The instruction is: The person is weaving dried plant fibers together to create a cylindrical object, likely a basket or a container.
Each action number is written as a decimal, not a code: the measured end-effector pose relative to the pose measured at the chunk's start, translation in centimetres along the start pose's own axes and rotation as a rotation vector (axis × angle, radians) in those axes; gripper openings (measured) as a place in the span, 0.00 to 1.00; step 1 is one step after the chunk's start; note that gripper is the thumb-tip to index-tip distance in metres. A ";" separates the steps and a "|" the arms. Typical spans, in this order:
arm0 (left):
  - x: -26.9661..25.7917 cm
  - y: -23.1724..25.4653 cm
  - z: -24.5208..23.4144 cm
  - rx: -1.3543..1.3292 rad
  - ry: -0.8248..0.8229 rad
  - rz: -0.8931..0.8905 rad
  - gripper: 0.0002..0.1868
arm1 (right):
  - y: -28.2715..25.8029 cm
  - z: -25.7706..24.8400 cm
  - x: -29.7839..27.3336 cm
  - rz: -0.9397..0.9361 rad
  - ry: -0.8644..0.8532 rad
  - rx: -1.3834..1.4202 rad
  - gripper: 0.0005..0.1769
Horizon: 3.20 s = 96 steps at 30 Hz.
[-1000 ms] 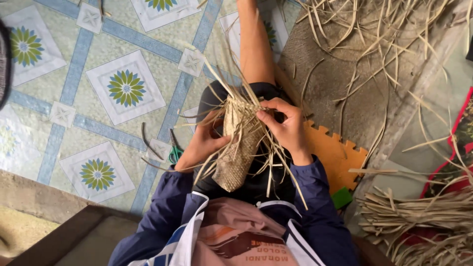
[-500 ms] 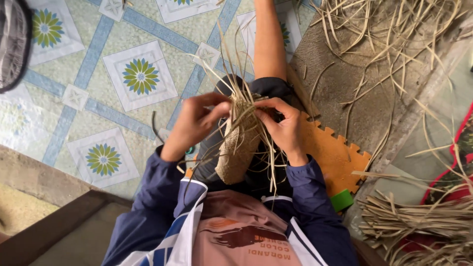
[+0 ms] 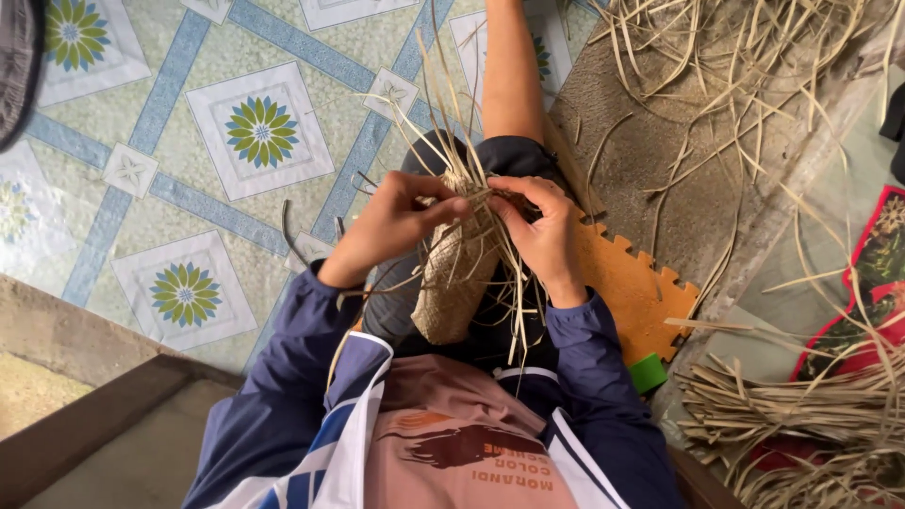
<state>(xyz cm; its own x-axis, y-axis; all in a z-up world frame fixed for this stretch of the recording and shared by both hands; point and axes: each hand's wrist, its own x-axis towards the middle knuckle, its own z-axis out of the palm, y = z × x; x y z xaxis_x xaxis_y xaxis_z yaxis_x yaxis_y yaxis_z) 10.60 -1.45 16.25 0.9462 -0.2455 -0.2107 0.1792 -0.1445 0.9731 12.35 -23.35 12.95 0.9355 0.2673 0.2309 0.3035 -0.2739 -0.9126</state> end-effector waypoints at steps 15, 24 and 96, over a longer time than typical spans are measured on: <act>-3.1 2.2 0.3 0.244 0.133 0.351 0.51 | 4.2 1.9 -0.7 0.302 -0.015 0.212 0.06; -2.0 -0.7 5.9 0.866 0.497 0.475 0.03 | 4.8 -0.3 -0.5 0.390 -0.010 0.325 0.08; 0.6 -5.7 5.5 0.268 0.266 0.463 0.01 | 6.0 0.4 -3.3 0.260 -0.108 0.223 0.10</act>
<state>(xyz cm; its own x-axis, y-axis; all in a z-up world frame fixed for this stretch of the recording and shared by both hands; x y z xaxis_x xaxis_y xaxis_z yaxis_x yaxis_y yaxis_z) 8.67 -6.03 10.04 0.9509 -0.0973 0.2938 -0.3094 -0.3250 0.8937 11.03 -25.47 6.60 0.9482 0.3144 -0.0453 -0.0006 -0.1409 -0.9900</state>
